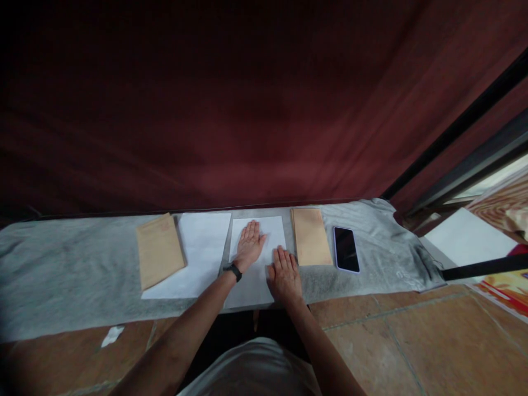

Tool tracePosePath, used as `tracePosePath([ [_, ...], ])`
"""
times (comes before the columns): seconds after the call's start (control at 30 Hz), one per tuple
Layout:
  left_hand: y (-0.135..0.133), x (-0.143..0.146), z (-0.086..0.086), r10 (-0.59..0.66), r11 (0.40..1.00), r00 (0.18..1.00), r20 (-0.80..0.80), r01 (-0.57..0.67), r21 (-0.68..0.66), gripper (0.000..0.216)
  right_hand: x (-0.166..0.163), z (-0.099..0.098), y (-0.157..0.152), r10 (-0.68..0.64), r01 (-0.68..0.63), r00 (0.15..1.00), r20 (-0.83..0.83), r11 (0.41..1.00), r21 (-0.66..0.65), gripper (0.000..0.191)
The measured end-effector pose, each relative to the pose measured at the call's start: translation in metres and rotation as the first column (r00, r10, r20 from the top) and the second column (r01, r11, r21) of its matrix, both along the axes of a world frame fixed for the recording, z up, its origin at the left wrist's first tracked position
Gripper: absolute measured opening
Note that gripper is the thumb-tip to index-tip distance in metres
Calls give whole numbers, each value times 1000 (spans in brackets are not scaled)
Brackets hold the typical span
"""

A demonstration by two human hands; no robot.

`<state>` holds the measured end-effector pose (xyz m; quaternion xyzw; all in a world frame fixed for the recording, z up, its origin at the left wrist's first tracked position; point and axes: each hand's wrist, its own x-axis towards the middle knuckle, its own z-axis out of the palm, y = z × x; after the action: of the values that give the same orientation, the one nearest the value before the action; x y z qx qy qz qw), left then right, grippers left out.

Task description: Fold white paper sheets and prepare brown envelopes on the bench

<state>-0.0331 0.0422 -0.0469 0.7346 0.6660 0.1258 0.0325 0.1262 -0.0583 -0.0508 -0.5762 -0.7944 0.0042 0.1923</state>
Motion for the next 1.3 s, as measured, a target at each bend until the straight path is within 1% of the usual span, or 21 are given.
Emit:
tracePosePath([
  [0.2,3,-26,1,160,987,986,-55,-159,7,63,2,-6,-1,-2,2,1000,0,1000,18,56],
  [0.33,-2,-34,-1,166,986,984,-58,-165,10,63,0,-8,8,-13,14,999,-34,1000,28,53],
  [0.4,-3,-36,-2,156,988,986,-56,-155,27,63,-9,-4,23,14,-12,998,-66,999,29,54],
  [0.5,-3,-37,-4,160,987,986,-41,-158,40,62,-35,4,56,101,-99,990,-94,995,19,53],
  [0.6,-1,-39,-6,144,989,989,-19,-143,29,60,-64,8,92,95,-96,992,-80,995,-17,51],
  [0.7,1,-42,-8,120,992,993,-13,-120,28,59,-79,4,119,116,-117,992,-39,993,-31,48],
  [0.8,1,-42,-9,121,992,993,-7,-121,39,59,-76,-5,132,120,-120,993,0,993,-4,48],
  [0.87,1,-42,-11,131,990,991,-1,-130,47,59,-66,-10,137,92,-92,996,14,996,19,50],
  [0.97,0,-41,-12,141,988,990,-4,-141,70,59,-48,-12,142,-8,7,1000,29,1000,26,54],
  [1.13,-1,-39,-10,158,985,987,-24,-156,71,60,-30,-7,148,-153,153,987,43,988,7,59],
  [1.23,-2,-38,-7,164,985,986,-34,-162,58,60,-31,-1,142,-233,234,971,55,972,-22,61],
  [1.3,-2,-37,-5,162,986,986,-34,-160,54,61,-34,2,127,-230,231,972,55,973,-17,60],
])
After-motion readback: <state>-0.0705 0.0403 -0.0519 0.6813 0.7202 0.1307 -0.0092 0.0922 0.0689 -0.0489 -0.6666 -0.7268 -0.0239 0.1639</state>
